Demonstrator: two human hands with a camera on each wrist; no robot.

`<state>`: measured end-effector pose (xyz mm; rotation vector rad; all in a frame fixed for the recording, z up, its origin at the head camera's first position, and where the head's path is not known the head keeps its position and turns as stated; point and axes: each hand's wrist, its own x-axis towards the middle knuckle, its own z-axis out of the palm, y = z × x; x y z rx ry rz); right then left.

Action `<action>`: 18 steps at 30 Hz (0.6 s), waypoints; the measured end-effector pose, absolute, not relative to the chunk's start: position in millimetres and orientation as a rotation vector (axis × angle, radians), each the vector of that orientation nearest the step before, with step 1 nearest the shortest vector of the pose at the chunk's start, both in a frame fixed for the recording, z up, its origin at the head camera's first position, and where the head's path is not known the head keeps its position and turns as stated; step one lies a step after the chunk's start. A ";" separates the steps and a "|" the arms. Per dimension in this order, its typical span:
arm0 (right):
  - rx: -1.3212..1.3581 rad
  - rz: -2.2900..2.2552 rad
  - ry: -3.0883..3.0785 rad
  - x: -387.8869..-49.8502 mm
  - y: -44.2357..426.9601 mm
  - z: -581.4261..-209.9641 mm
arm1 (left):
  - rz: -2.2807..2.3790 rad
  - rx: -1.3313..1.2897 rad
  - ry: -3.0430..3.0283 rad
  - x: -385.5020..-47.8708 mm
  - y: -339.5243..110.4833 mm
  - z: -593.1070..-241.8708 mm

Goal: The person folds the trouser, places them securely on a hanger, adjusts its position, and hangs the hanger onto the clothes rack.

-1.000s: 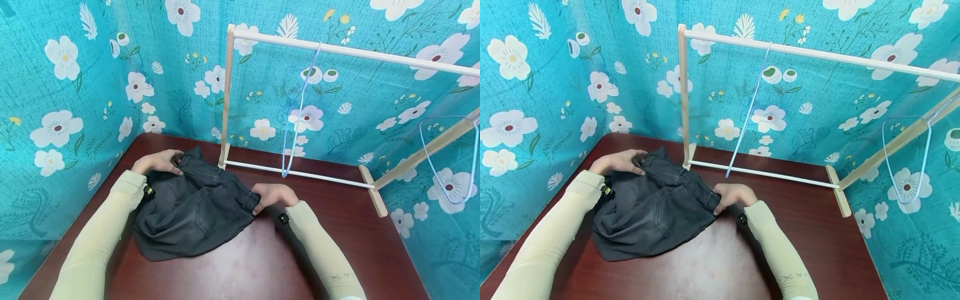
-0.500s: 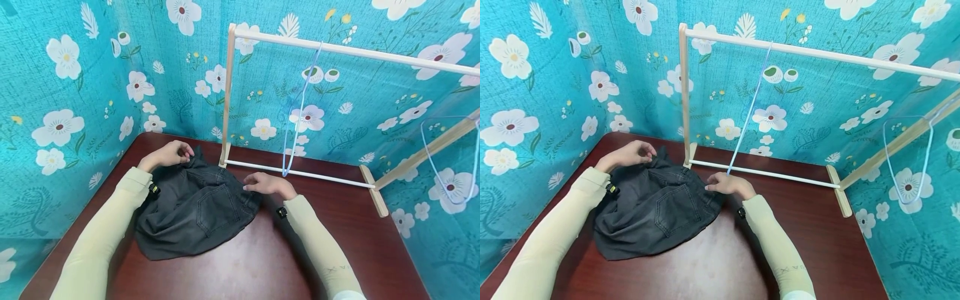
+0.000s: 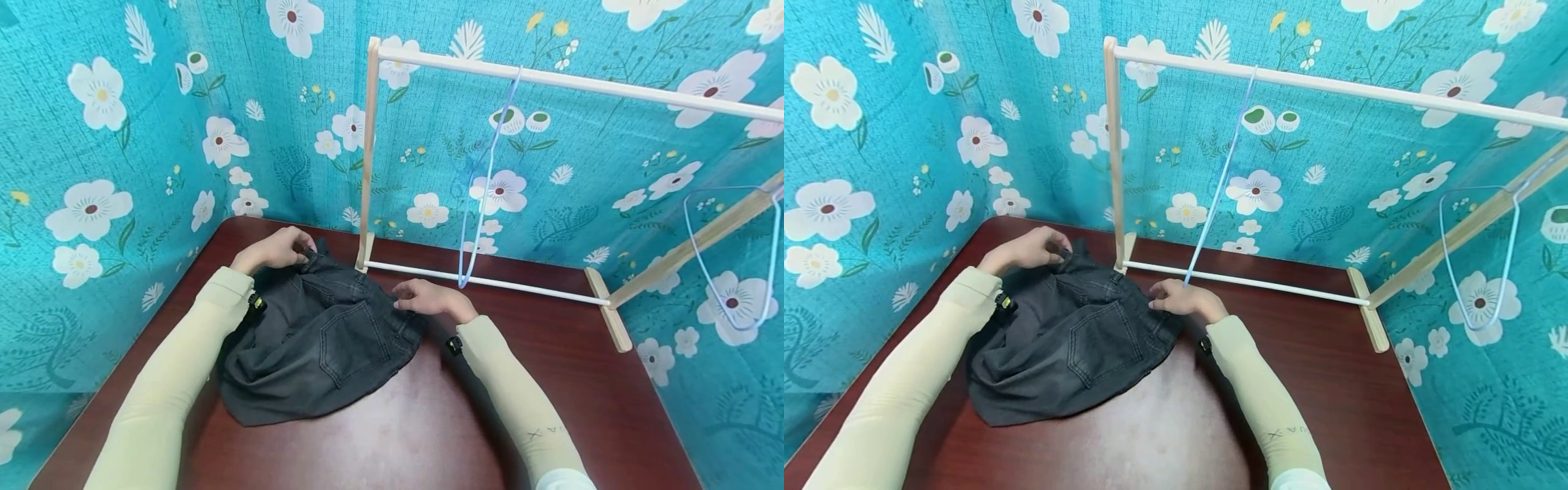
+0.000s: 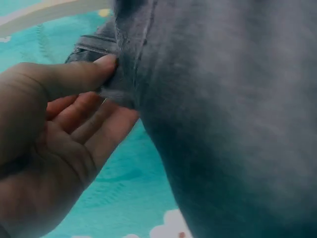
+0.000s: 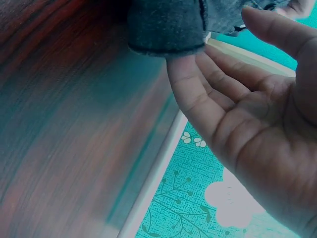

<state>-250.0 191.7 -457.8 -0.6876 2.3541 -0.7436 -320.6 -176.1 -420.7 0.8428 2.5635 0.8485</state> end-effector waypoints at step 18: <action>-0.883 -1.213 2.521 -249.5 166.4 -422.8 | 1.026 1.328 2.402 -286.8 -98.4 -356.9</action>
